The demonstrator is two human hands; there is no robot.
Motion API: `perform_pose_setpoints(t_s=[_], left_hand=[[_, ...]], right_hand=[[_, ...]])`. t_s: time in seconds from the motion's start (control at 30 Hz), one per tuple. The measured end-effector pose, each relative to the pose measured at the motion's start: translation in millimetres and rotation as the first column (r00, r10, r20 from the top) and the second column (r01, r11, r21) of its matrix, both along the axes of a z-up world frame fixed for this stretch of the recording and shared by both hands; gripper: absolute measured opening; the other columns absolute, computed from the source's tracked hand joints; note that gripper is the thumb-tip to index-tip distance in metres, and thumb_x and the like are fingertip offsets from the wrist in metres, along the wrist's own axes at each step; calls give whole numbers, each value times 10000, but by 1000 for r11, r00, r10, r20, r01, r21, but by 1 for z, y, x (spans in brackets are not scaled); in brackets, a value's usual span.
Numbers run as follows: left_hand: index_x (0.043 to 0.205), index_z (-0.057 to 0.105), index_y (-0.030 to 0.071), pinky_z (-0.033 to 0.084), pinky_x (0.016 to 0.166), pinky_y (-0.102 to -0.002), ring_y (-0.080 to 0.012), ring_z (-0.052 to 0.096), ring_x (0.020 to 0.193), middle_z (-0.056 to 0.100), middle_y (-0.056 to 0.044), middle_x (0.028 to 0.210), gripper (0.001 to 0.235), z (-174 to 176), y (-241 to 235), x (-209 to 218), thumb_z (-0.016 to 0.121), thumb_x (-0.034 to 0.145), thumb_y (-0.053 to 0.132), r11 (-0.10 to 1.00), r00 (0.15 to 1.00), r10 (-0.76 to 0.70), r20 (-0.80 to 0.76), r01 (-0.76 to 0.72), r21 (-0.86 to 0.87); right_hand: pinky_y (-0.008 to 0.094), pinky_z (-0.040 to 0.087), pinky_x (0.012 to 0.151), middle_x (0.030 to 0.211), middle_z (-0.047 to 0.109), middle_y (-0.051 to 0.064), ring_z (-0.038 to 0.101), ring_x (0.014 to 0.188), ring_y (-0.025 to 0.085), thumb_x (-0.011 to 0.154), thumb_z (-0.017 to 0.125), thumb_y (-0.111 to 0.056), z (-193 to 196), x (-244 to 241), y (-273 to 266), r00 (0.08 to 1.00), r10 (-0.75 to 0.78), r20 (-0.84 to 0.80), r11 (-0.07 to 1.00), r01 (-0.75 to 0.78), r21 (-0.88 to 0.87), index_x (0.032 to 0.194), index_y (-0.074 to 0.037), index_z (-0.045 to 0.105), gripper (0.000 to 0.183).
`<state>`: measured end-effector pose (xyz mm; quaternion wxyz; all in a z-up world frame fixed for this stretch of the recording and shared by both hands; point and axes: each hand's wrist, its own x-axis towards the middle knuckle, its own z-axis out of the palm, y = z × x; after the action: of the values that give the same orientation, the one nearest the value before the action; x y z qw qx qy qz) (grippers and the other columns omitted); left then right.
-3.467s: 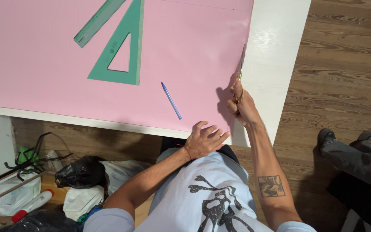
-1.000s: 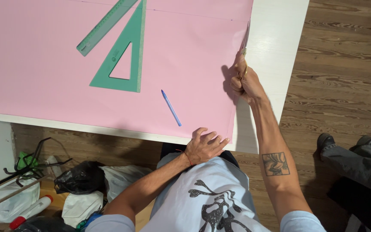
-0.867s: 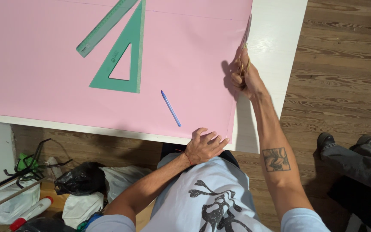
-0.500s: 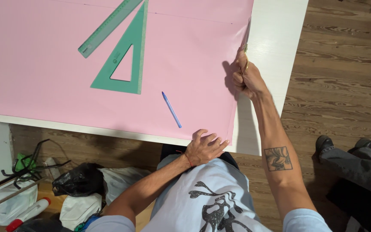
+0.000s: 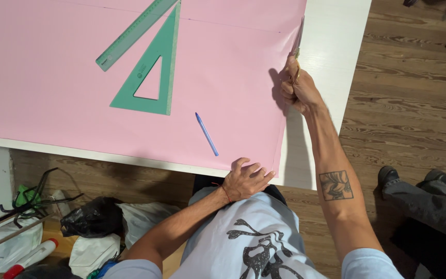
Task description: Measure and cut a piece of pink material on a workspace.
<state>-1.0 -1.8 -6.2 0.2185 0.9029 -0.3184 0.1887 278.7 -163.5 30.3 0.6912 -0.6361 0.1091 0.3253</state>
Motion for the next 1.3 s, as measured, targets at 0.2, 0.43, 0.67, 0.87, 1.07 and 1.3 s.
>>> perform_pose_setpoints(t_s=[0.2, 0.43, 0.67, 0.87, 1.07, 1.3], left_hand=[[1292, 722, 198, 384, 1083, -518, -186, 507, 1198, 619, 35, 1141, 413, 6, 1, 1, 737, 946, 423, 1000, 1000, 3, 10, -3, -2], [1294, 726, 199, 389, 1077, -516, -189, 507, 1192, 620, 29, 1138, 414, 1, 0, 0, 736, 957, 440, 1000, 1000, -4, 9, 4, 8], [1293, 724, 205, 385, 1077, -511, -180, 512, 1190, 628, 37, 1118, 410, 3, 0, 1, 738, 956, 439, 1000, 1000, -2, 20, 1, 9], [1295, 720, 209, 388, 1076, -518, -186, 510, 1183, 604, 39, 1097, 403, 8, 1, 1, 743, 959, 431, 1000, 1000, 6, 12, -6, 2], [1269, 729, 204, 388, 1078, -505, -182, 504, 1194, 603, 38, 1130, 397, 16, 3, 5, 754, 928, 405, 1000, 1000, 2, 7, -2, -24], [1266, 721, 203, 392, 1056, -515, -192, 508, 1174, 616, 29, 1135, 425, 18, 1, 3, 752, 922, 450, 999, 998, 3, -62, -6, -38]], right_hand=[[252, 226, 311, 507, 300, -96, 288, 384, 69, 939, 444, -777, 8, 15, 0, 999, -20, -33, 1000, 20, 7, 760, -252, 369, 560], [257, 210, 314, 516, 288, -95, 269, 388, 66, 964, 477, -753, -5, 22, -3, 999, 29, 23, 1000, -29, -6, 781, -241, 392, 551], [263, 238, 297, 486, 304, -88, 292, 363, 76, 955, 434, -767, 5, 36, 2, 1000, -9, 25, 1000, 9, 13, 675, -267, 316, 584], [257, 247, 299, 510, 310, -94, 295, 378, 78, 976, 466, -734, 5, 46, -4, 999, 29, 29, 999, -28, -22, 721, -277, 358, 534], [248, 256, 299, 523, 303, -89, 281, 374, 80, 1021, 408, -715, 6, 53, -18, 998, -19, 54, 1000, 19, -7, 772, -254, 335, 529], [224, 260, 333, 529, 316, -84, 308, 402, 74, 1014, 386, -696, 29, 24, -43, 988, -153, 7, 987, 152, 50, 851, -211, 418, 513]])
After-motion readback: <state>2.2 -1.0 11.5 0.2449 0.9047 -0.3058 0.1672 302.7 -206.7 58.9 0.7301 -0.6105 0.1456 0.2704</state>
